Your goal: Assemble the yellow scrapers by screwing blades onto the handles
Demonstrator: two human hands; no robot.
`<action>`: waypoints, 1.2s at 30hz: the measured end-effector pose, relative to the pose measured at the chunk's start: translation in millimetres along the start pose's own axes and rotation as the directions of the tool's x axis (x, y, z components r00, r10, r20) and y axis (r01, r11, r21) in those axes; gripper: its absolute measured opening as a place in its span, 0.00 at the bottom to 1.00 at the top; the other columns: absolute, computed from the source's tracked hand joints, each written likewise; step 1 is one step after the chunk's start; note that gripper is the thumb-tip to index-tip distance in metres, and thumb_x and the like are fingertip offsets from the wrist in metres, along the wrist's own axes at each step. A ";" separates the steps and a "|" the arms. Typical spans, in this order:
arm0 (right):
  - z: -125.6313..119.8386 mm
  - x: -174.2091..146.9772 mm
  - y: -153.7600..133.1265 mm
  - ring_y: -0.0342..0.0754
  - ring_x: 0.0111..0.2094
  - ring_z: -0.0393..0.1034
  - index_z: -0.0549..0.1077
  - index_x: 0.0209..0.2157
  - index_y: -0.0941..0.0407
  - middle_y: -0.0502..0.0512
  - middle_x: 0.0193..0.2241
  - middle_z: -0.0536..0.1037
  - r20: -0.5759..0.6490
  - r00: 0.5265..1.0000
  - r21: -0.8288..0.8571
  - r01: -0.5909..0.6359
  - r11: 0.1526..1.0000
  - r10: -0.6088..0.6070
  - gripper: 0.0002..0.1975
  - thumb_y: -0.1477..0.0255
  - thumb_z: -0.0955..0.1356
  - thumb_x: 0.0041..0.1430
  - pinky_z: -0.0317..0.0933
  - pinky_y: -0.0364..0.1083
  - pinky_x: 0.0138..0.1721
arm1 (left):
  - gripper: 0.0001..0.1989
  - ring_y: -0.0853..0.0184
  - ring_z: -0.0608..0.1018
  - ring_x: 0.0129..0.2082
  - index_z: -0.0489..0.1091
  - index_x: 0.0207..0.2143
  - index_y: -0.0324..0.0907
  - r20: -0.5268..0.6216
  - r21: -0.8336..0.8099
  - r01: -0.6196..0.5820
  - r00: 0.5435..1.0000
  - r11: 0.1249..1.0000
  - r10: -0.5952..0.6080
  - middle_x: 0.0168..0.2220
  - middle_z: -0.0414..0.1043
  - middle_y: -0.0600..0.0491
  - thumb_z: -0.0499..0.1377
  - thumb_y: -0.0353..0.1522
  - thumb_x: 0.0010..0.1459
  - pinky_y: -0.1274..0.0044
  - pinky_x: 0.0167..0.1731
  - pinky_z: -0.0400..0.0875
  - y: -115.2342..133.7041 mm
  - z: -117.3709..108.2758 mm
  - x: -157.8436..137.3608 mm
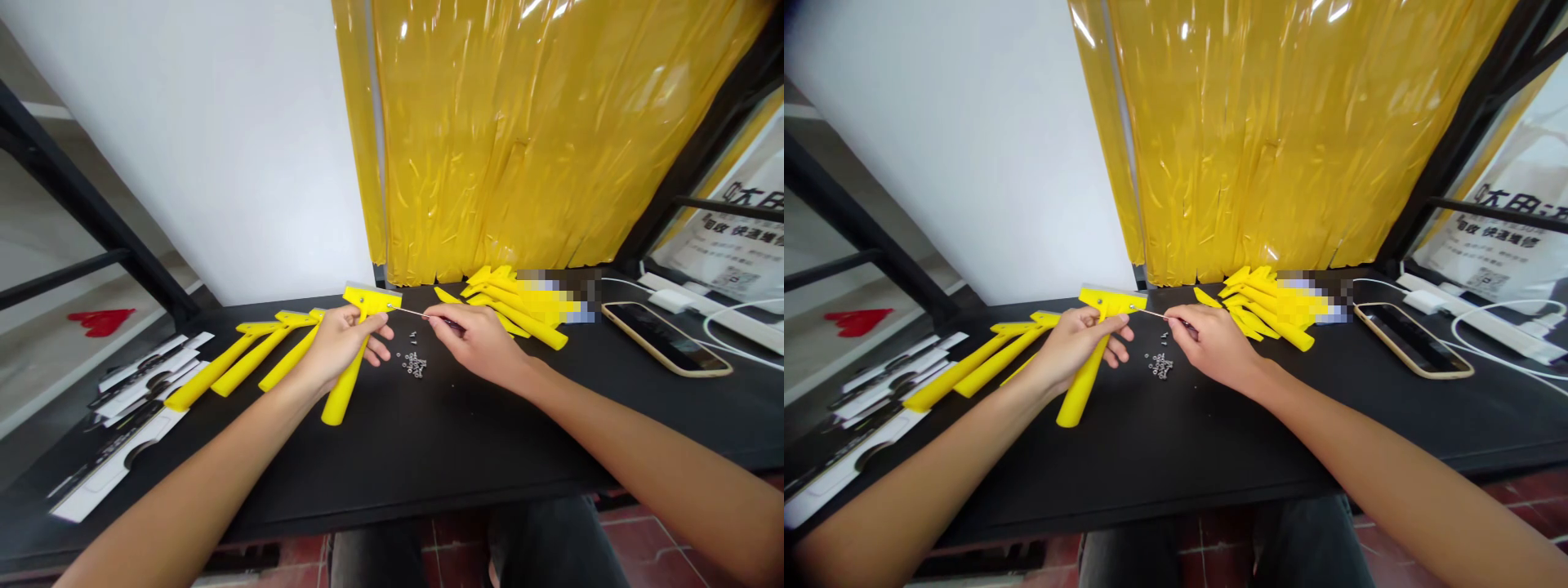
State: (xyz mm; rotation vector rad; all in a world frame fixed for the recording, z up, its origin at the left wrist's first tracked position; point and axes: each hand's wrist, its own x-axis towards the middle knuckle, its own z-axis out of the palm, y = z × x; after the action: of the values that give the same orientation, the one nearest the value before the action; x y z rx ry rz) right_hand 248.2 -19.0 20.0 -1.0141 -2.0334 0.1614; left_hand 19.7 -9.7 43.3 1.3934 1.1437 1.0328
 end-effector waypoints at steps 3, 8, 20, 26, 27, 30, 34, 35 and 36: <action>-0.1 -0.3 -1.5 0.47 0.33 0.75 0.79 0.43 0.55 0.55 0.38 0.83 0.000 1.000 0.002 -0.002 1.000 0.002 0.12 0.71 0.63 0.67 0.64 0.46 0.35 | 0.11 0.66 0.80 0.20 0.70 0.32 0.37 -0.012 -0.007 0.004 1.000 1.000 -0.004 0.32 0.79 0.46 0.66 0.36 0.57 0.76 0.18 0.73 0.1 -0.2 0.3; 1.0 -0.5 -0.3 0.47 0.33 0.75 0.79 0.43 0.56 0.56 0.38 0.83 -0.009 1.000 0.006 -0.002 1.000 0.002 0.12 0.70 0.63 0.67 0.64 0.46 0.36 | 0.11 0.66 0.80 0.20 0.70 0.32 0.38 0.001 -0.003 -0.004 1.000 1.000 0.004 0.32 0.79 0.47 0.66 0.36 0.57 0.76 0.18 0.74 -0.2 0.4 -0.4; -1.6 -0.1 -4.6 0.45 0.27 0.67 0.72 0.45 0.54 0.49 0.28 0.75 0.063 0.986 0.142 -0.163 0.976 0.155 0.10 0.66 0.63 0.69 0.58 0.45 0.31 | 0.14 0.68 0.79 0.20 0.71 0.29 0.38 -0.004 0.282 -0.181 0.982 0.942 0.190 0.28 0.78 0.46 0.62 0.41 0.60 0.78 0.18 0.73 -2.7 -0.8 -1.2; 6.9 -1.5 0.9 0.43 0.25 0.61 0.66 0.39 0.54 0.46 0.23 0.67 0.183 0.954 0.276 -0.282 0.919 0.238 0.12 0.62 0.59 0.71 0.55 0.45 0.30 | 0.14 0.68 0.78 0.20 0.72 0.29 0.38 0.003 0.367 -0.187 0.980 0.911 0.200 0.27 0.78 0.47 0.60 0.40 0.62 0.79 0.19 0.73 0.8 -1.8 -3.0; 8.5 -1.8 0.8 0.43 0.25 0.60 0.66 0.37 0.55 0.46 0.23 0.67 0.222 0.943 0.298 -0.309 0.903 0.249 0.13 0.62 0.58 0.72 0.56 0.45 0.30 | 0.14 0.69 0.78 0.20 0.71 0.29 0.38 0.003 0.380 -0.189 0.979 0.906 0.203 0.27 0.78 0.47 0.60 0.40 0.62 0.79 0.19 0.73 1.2 -1.8 -3.2; 9.9 -1.8 -3.7 0.42 0.23 0.58 0.68 0.35 0.55 0.46 0.23 0.66 0.306 0.890 0.351 -0.435 0.830 0.337 0.16 0.58 0.59 0.70 0.54 0.44 0.26 | 0.13 0.70 0.77 0.18 0.71 0.28 0.38 -0.003 0.430 -0.179 0.980 0.885 0.200 0.24 0.77 0.50 0.60 0.39 0.62 0.80 0.18 0.72 0.1 -2.2 -2.4; 7.5 -0.3 -9.2 0.41 0.23 0.57 0.69 0.38 0.54 0.47 0.28 0.69 0.282 0.871 0.381 -0.487 0.786 0.402 0.11 0.60 0.66 0.64 0.53 0.43 0.25 | 0.15 0.69 0.78 0.18 0.71 0.28 0.38 -0.044 0.442 -0.200 0.969 0.874 0.244 0.23 0.76 0.51 0.60 0.41 0.62 0.79 0.18 0.73 -6.6 -5.5 2.4; 7.3 0.0 -8.2 0.41 0.24 0.58 0.68 0.40 0.53 0.47 0.28 0.69 0.265 0.880 0.403 -0.473 0.783 0.395 0.10 0.61 0.66 0.64 0.54 0.44 0.26 | 0.16 0.68 0.78 0.19 0.71 0.28 0.38 -0.049 0.434 -0.204 0.967 0.878 0.249 0.23 0.76 0.51 0.60 0.41 0.62 0.78 0.19 0.73 -8.3 -6.6 3.8; 7.5 0.3 -6.3 0.42 0.24 0.60 0.67 0.41 0.53 0.47 0.28 0.69 0.246 0.891 0.419 -0.452 0.787 0.381 0.09 0.63 0.66 0.65 0.56 0.44 0.27 | 0.16 0.68 0.78 0.19 0.71 0.28 0.38 -0.049 0.422 -0.204 0.968 0.883 0.246 0.24 0.76 0.50 0.60 0.42 0.62 0.78 0.19 0.73 -9.7 -7.5 5.2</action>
State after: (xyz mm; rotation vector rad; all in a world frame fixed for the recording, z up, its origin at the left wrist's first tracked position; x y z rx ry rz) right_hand 238.8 -21.2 18.1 -1.1422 -1.7324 0.9474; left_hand 12.3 -2.9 34.7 1.8648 1.3541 1.0718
